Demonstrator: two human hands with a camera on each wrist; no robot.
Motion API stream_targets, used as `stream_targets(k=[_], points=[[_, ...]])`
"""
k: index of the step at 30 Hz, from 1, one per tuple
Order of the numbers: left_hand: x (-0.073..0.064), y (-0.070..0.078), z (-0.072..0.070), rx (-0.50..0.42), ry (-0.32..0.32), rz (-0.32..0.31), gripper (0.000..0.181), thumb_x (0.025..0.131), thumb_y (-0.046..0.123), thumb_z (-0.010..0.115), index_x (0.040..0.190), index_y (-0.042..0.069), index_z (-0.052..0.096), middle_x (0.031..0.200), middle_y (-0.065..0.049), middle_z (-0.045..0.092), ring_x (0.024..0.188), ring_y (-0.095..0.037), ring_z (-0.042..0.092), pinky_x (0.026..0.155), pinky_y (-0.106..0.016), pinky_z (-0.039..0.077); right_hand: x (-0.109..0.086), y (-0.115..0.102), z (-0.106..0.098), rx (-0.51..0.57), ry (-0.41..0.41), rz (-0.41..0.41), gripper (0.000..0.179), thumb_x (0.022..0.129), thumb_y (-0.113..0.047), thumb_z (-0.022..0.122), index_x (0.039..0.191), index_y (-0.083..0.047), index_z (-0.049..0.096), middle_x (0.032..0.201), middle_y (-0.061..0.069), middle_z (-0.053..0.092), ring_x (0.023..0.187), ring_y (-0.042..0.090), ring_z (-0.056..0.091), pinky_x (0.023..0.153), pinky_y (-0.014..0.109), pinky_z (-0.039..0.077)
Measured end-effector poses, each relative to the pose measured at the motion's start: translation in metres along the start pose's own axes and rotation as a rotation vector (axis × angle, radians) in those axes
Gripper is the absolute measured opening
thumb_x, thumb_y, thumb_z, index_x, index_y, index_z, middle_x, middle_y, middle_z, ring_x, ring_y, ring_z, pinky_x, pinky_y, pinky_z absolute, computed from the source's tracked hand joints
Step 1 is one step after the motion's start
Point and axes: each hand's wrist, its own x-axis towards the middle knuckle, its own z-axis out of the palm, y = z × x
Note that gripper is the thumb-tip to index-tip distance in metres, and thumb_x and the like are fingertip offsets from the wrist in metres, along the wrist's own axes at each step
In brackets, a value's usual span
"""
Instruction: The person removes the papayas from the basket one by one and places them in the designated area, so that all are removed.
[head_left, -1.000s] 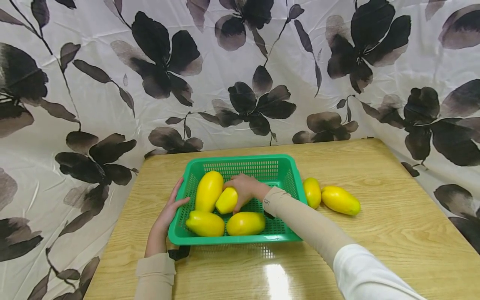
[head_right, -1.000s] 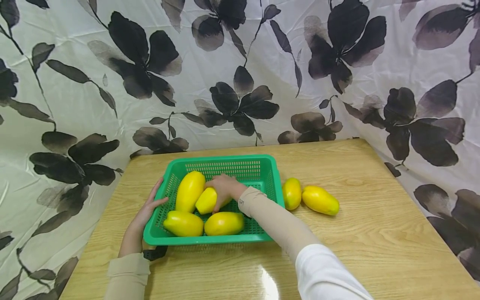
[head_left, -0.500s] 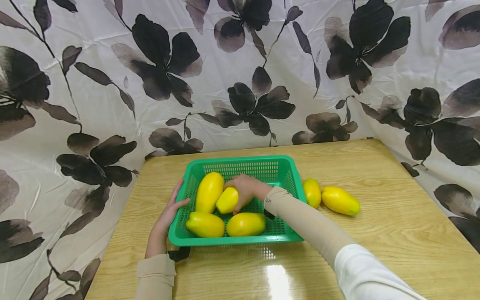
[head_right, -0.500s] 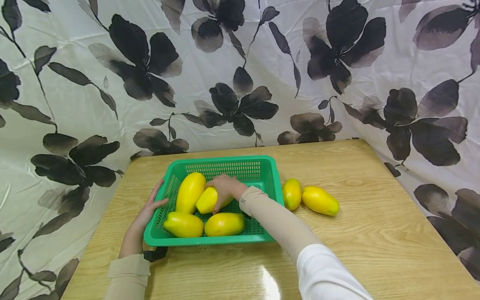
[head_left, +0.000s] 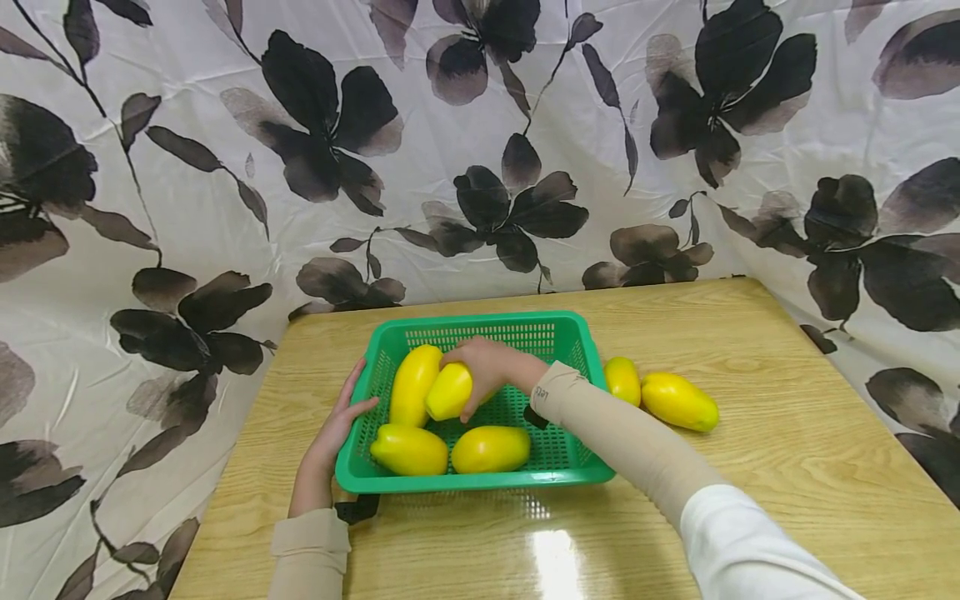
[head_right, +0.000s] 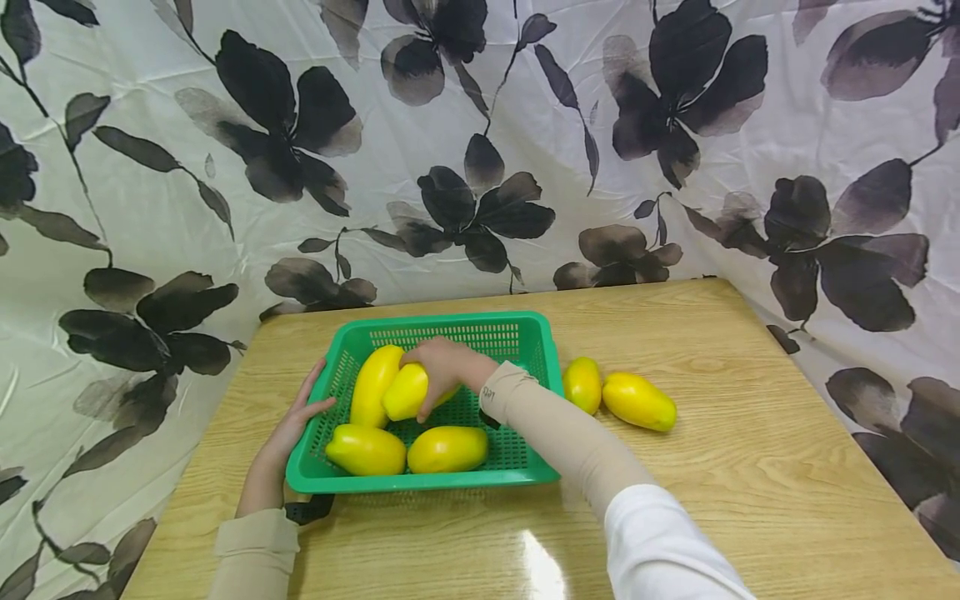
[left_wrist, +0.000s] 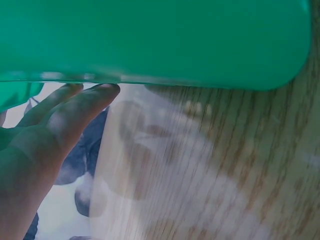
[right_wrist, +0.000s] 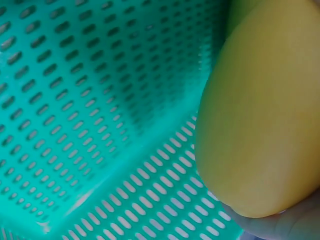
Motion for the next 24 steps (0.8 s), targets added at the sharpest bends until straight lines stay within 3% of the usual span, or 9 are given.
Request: stream_targets(k=[12, 19, 24], points=[[0.002, 0.000, -0.001, 0.015, -0.006, -0.007, 0.070, 0.096, 0.011, 0.040, 0.148, 0.029, -0.003, 0.152, -0.002, -0.009, 0.133, -0.032, 0.017, 0.102, -0.050, 0.023, -0.009, -0.001, -0.025, 0.042, 0.057, -0.028, 0.079, 0.054, -0.046, 0.084, 0.123, -0.019, 0.056, 0.116, -0.001, 0.054, 0.102, 0.017, 0.047, 0.083, 0.033, 0.042], [0.001, 0.001, -0.002, 0.061, 0.008, 0.001, 0.070, 0.096, 0.013, 0.042, 0.148, 0.027, -0.001, 0.152, -0.002, -0.013, 0.136, -0.034, 0.003, 0.104, -0.056, 0.015, -0.018, 0.001, -0.039, 0.087, 0.086, -0.039, 0.078, 0.054, -0.042, 0.085, 0.122, -0.018, 0.057, 0.116, 0.000, 0.054, 0.098, 0.016, 0.050, 0.080, 0.032, 0.043], [0.002, 0.000, -0.001, 0.073, 0.012, 0.016, 0.069, 0.095, 0.012, 0.042, 0.148, 0.026, -0.001, 0.152, -0.002, -0.013, 0.136, -0.033, 0.000, 0.104, -0.057, 0.013, -0.024, 0.004, -0.045, 0.083, 0.107, -0.052, 0.078, 0.053, -0.042, 0.086, 0.121, -0.018, 0.057, 0.117, 0.001, 0.054, 0.098, 0.017, 0.050, 0.080, 0.032, 0.043]])
